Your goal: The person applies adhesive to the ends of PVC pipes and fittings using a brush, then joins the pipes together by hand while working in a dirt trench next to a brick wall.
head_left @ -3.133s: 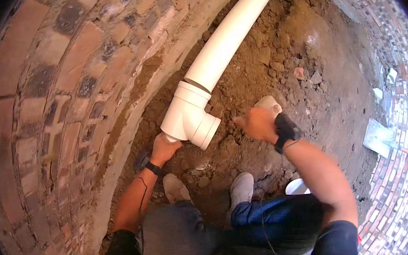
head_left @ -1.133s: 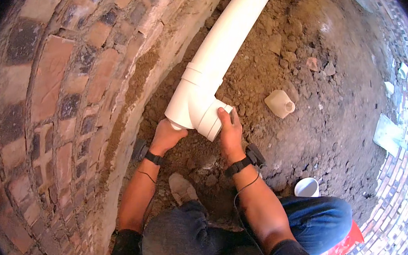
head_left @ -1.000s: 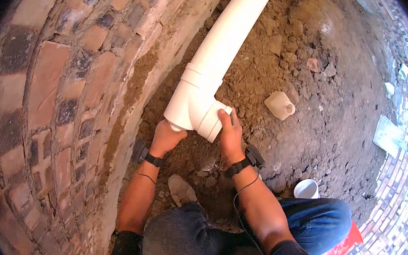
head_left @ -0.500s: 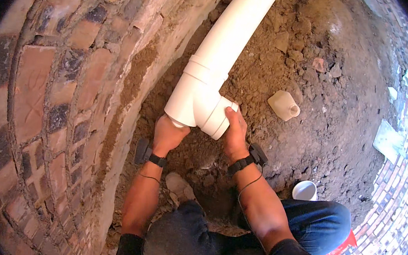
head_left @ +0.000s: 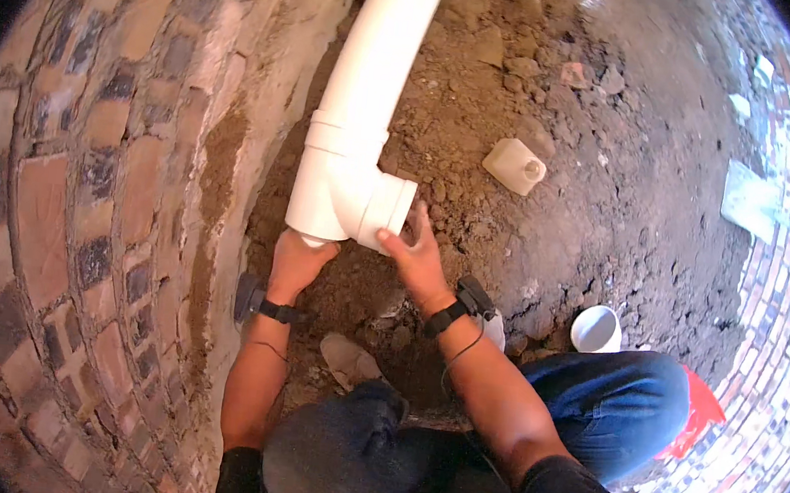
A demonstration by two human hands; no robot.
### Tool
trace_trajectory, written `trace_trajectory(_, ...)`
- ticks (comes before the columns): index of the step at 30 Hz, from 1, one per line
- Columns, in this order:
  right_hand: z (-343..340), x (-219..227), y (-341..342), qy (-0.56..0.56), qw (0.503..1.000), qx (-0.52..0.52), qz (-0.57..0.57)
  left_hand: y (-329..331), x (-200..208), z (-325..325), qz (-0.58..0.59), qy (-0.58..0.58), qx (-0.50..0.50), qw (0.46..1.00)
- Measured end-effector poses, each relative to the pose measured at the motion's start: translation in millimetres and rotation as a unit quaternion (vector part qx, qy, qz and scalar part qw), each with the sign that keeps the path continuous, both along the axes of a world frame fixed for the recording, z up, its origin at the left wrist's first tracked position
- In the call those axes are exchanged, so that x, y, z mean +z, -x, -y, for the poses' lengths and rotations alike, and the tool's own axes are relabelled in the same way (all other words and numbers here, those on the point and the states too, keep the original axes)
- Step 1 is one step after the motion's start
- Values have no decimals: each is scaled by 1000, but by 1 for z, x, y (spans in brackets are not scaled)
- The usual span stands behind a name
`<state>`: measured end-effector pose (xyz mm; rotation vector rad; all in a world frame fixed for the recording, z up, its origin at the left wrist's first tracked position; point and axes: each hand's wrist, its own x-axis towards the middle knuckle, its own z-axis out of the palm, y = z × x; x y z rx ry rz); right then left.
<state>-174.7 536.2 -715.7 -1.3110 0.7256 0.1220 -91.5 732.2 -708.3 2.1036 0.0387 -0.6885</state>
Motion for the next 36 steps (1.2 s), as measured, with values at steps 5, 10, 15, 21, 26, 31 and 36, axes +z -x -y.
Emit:
trace_trajectory(5,-3,3,-1,39,999,-10,-25,-1,-15,-17,-136,137,20,981)
trace_trajectory(10,2,33,-42,-104,990,-95,-15,-4,-37,-28,-181,315,62,930)
trace_trajectory(15,0,16,-42,-171,978,-120,-2,0,-28,-10,-195,293,138,926)
trace_trajectory(21,-5,20,-42,-177,974,-142,10,3,-31,-6,-122,289,142,939)
trace_trajectory(26,-2,16,-41,-189,973,-133,12,3,-26,-3,-108,287,140,942)
trace_trajectory(31,-1,13,-41,-196,972,-127,9,2,-24,-3,-98,282,136,945)
trace_trajectory(36,-1,10,-41,-193,974,-118,10,3,-24,-4,-97,262,142,950)
